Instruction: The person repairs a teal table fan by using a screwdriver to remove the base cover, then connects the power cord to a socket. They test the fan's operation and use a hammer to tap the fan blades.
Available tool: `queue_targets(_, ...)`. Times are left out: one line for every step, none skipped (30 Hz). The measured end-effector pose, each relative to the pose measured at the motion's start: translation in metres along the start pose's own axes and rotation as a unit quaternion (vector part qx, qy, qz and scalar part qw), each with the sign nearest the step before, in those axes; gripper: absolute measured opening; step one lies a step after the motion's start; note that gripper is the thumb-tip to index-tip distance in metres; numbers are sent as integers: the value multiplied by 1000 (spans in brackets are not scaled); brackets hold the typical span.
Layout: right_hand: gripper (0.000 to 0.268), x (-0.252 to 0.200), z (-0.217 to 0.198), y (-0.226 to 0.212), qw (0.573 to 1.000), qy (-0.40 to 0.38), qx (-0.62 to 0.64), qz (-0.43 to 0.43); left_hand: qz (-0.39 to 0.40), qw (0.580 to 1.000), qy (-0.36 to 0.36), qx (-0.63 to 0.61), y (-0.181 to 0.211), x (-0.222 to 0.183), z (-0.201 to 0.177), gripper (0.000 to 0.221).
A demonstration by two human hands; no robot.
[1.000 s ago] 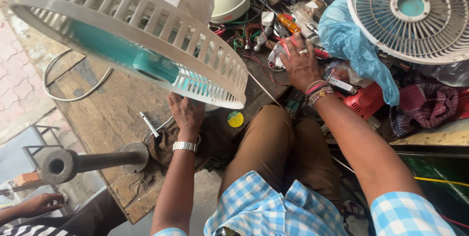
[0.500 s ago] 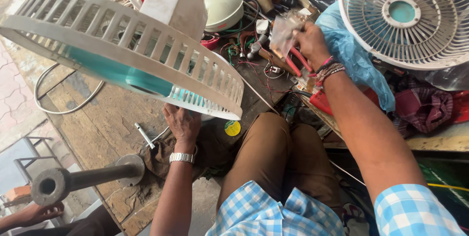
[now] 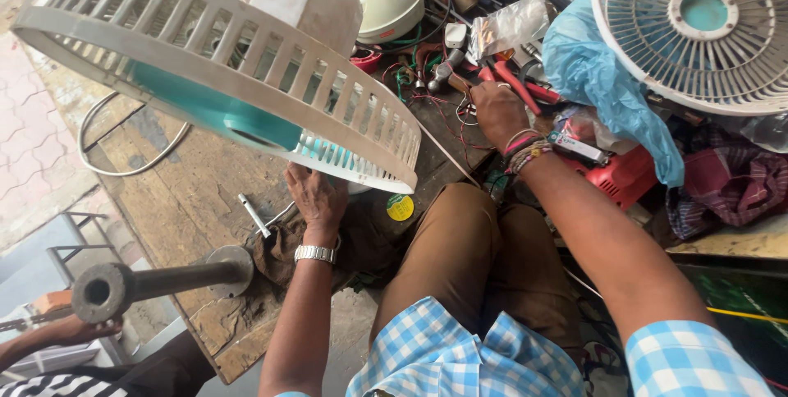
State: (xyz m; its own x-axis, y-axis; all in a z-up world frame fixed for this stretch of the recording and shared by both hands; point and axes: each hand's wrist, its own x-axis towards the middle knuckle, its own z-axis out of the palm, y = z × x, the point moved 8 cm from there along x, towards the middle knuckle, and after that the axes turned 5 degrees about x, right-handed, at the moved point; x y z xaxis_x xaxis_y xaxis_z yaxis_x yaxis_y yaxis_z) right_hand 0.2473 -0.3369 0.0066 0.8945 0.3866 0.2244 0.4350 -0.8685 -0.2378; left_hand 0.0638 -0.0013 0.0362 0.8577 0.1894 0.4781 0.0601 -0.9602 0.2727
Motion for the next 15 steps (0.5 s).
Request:
queue_targets(15, 3, 4, -4, 999, -10, -43, -2, 1, 1000, 3, -7, 0, 1, -1, 51)
queue_targets(14, 6, 8, -10, 996, -20, -85, -3, 1, 1000, 6, -6, 0, 2, -2, 50)
queue_targets(14, 10, 9, -14, 994, -16, -111, 6, 0, 1000, 7, -6, 1, 2, -2, 49)
queue_targets(15, 15, 9, -20, 990, -12, -137, 15, 0, 1000, 8, -5, 1, 2, -2, 48)
queue_targets(17, 24, 5, -23, 986, -5, -164, 24, 9, 1000, 17, -14, 3, 3, -4, 49)
queue_targets(16, 31, 1, -26, 985, -15, -167, 33, 18, 999, 27, -24, 4, 2, -8, 51)
queue_targets(16, 34, -2, -29, 984, -29, -168, 44, 28, 999, 33, -32, 5, 1, -10, 53)
queue_targets(16, 38, -6, -33, 983, -42, -168, 55, 21, 999, 28, -24, 4, 2, -8, 50)
queue_targets(25, 42, -9, -29, 985, -87, -105, 102, 13, 1000, 23, -16, 4, 3, -6, 48)
queue_targets(36, 47, -13, -22, 979, -132, -40, 148, 5, 1000, 17, -8, 3, 2, -4, 45)
queue_targets(48, 48, -16, -18, 965, -175, 24, 194, 8, 1000, 19, -10, 3, 1, -5, 48)
queue_targets(52, 45, -18, -18, 951, -204, 67, 222, 12, 1000, 20, -12, 3, 0, -7, 51)
queue_targets(57, 44, -19, -16, 935, -230, 108, 248, 15, 1000, 24, -14, 4, 1, -8, 54)
queue_targets(62, 43, -18, -13, 916, -256, 149, 272, 13, 999, 28, -20, 4, 3, -9, 51)
queue_targets(56, 46, -21, -17, 934, -236, 140, 227, 13, 999, 30, -26, 4, 3, -10, 49)
